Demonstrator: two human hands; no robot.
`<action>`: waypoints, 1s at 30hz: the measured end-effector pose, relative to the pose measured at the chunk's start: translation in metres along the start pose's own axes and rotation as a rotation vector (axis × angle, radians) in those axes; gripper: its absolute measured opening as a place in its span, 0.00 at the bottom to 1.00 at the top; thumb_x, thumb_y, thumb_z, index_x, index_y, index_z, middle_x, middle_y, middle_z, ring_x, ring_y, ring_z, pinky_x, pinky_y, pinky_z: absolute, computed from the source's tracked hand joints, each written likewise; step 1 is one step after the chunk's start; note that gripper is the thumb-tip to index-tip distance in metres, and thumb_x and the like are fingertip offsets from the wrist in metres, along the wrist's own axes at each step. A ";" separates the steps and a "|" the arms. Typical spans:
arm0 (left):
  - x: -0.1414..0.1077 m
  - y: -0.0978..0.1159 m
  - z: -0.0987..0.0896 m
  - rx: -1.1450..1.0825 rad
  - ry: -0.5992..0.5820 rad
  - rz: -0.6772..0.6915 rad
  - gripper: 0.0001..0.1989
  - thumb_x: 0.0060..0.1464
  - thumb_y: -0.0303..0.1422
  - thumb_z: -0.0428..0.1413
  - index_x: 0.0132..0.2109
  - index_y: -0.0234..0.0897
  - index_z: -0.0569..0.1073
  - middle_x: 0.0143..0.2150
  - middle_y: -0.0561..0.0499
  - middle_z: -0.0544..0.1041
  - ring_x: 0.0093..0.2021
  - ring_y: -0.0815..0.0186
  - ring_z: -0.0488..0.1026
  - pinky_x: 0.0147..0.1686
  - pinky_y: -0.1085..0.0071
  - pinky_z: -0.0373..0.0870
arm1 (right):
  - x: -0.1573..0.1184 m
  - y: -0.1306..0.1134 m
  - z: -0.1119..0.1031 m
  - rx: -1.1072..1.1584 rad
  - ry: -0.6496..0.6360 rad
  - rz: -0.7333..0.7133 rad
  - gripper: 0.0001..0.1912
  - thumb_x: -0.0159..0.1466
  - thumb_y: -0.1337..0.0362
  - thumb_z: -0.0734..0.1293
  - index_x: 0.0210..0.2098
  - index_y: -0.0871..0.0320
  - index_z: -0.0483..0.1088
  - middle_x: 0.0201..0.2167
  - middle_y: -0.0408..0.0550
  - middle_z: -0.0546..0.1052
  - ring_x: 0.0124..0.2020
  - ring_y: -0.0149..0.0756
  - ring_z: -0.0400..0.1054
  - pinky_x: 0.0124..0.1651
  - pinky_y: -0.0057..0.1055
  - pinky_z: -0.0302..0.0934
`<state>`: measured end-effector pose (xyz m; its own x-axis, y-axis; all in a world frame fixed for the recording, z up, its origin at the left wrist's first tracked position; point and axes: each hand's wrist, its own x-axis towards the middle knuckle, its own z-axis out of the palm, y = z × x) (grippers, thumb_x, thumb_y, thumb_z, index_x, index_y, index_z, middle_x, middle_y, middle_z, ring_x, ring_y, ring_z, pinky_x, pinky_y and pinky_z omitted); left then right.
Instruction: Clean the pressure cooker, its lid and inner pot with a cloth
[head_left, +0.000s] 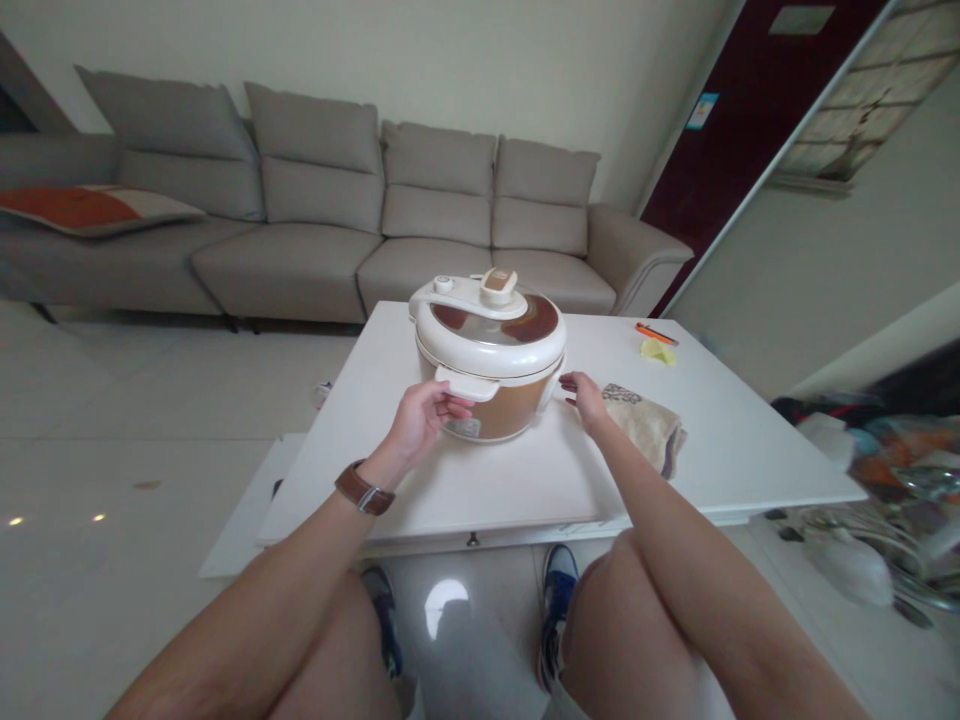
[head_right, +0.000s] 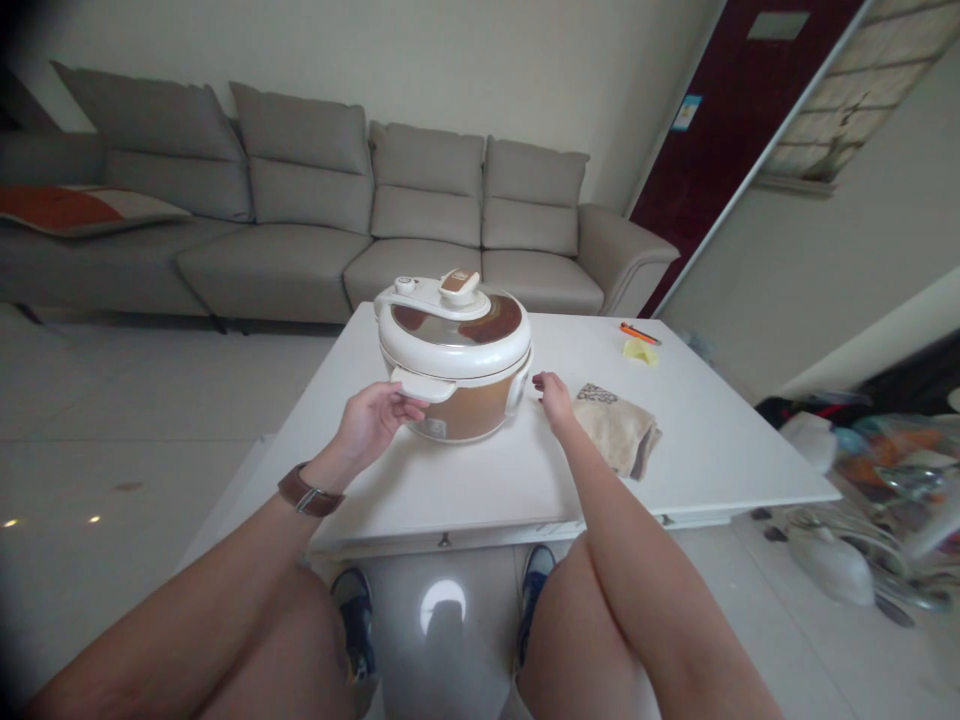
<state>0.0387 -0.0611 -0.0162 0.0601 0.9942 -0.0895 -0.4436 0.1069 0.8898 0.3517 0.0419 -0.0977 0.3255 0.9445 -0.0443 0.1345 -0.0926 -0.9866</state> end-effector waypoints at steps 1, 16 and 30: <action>0.002 0.002 -0.001 0.006 0.016 0.001 0.11 0.47 0.36 0.58 0.28 0.30 0.78 0.27 0.40 0.82 0.23 0.64 0.76 0.32 0.68 0.73 | 0.000 0.000 0.000 0.004 -0.006 -0.003 0.16 0.60 0.48 0.61 0.32 0.52 0.73 0.42 0.46 0.81 0.48 0.42 0.72 0.45 0.37 0.63; 0.001 -0.001 0.002 0.011 0.070 0.068 0.08 0.41 0.33 0.62 0.30 0.31 0.76 0.25 0.49 0.81 0.21 0.68 0.73 0.28 0.71 0.69 | -0.006 -0.007 0.011 0.180 -0.176 -0.097 0.18 0.61 0.44 0.65 0.40 0.49 0.76 0.51 0.46 0.81 0.56 0.44 0.72 0.53 0.41 0.64; -0.004 -0.004 -0.001 0.061 -0.016 0.022 0.13 0.48 0.37 0.61 0.35 0.31 0.76 0.32 0.45 0.82 0.22 0.65 0.75 0.32 0.66 0.74 | 0.015 -0.002 0.027 0.229 -0.111 -0.103 0.19 0.59 0.42 0.63 0.38 0.49 0.73 0.47 0.42 0.81 0.55 0.41 0.71 0.53 0.36 0.64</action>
<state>0.0394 -0.0656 -0.0194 0.0652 0.9959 -0.0632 -0.3893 0.0837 0.9173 0.3314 0.0652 -0.1011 0.2144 0.9753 0.0538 -0.0573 0.0675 -0.9961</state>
